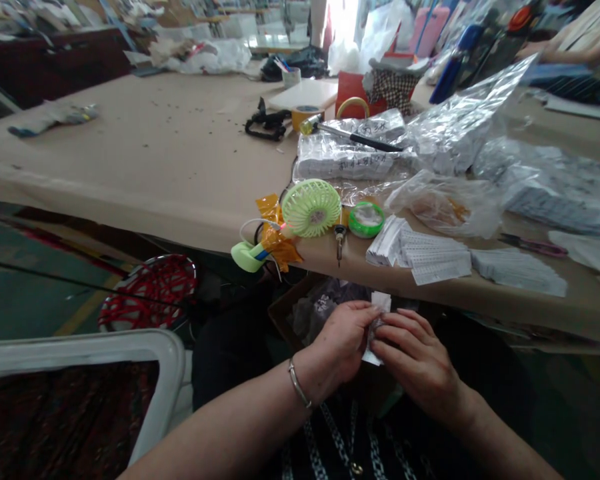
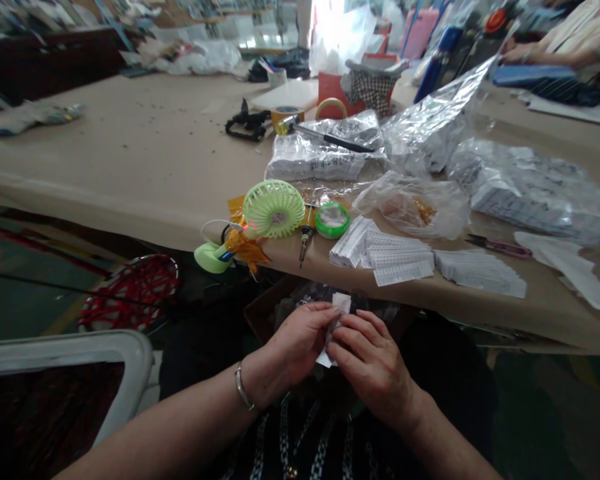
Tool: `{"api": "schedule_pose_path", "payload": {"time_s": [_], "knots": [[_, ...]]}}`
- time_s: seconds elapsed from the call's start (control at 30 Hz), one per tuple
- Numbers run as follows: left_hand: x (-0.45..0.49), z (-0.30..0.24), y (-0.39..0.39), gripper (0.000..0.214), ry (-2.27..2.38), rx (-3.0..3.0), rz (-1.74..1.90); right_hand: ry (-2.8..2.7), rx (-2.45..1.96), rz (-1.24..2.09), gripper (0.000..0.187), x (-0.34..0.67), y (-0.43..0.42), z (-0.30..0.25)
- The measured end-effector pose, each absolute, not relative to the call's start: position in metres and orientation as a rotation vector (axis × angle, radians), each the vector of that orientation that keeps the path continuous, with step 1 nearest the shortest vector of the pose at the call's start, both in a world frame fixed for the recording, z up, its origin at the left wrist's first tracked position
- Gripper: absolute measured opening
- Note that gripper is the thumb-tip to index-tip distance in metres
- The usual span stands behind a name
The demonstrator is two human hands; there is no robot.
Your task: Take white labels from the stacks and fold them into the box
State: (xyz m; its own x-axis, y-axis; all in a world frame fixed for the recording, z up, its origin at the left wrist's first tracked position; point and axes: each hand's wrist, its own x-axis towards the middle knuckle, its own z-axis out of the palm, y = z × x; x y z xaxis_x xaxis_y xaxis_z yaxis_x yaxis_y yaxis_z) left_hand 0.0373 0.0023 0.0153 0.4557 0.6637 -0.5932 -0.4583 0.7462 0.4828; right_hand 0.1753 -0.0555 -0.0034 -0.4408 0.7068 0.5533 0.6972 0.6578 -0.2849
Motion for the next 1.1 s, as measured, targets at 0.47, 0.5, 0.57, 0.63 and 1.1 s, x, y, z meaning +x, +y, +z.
{"api": "schedule_pose_path", "payload": {"time_s": [0.47,0.5,0.57,0.63,1.1], "knots": [[0.028,0.022,-0.007,0.017,0.889,0.400,0.509,-1.403,-1.415,0.686,0.014,0.176,-0.053,-0.002],[0.027,0.023,-0.009,0.017,0.888,0.420,0.492,-1.298,-1.449,0.824,0.011,0.175,-0.049,-0.001],[0.024,0.025,-0.011,0.020,0.856,0.445,0.489,-1.152,-1.439,1.090,0.014,0.171,-0.042,0.000],[0.020,0.024,-0.013,0.024,0.783,0.433,0.494,-1.011,-1.383,1.268,0.019,0.165,-0.038,0.001],[0.000,0.005,-0.021,0.019,0.678,0.281,0.425,-0.944,-1.377,1.374,0.022,0.143,-0.044,-0.011]]}}
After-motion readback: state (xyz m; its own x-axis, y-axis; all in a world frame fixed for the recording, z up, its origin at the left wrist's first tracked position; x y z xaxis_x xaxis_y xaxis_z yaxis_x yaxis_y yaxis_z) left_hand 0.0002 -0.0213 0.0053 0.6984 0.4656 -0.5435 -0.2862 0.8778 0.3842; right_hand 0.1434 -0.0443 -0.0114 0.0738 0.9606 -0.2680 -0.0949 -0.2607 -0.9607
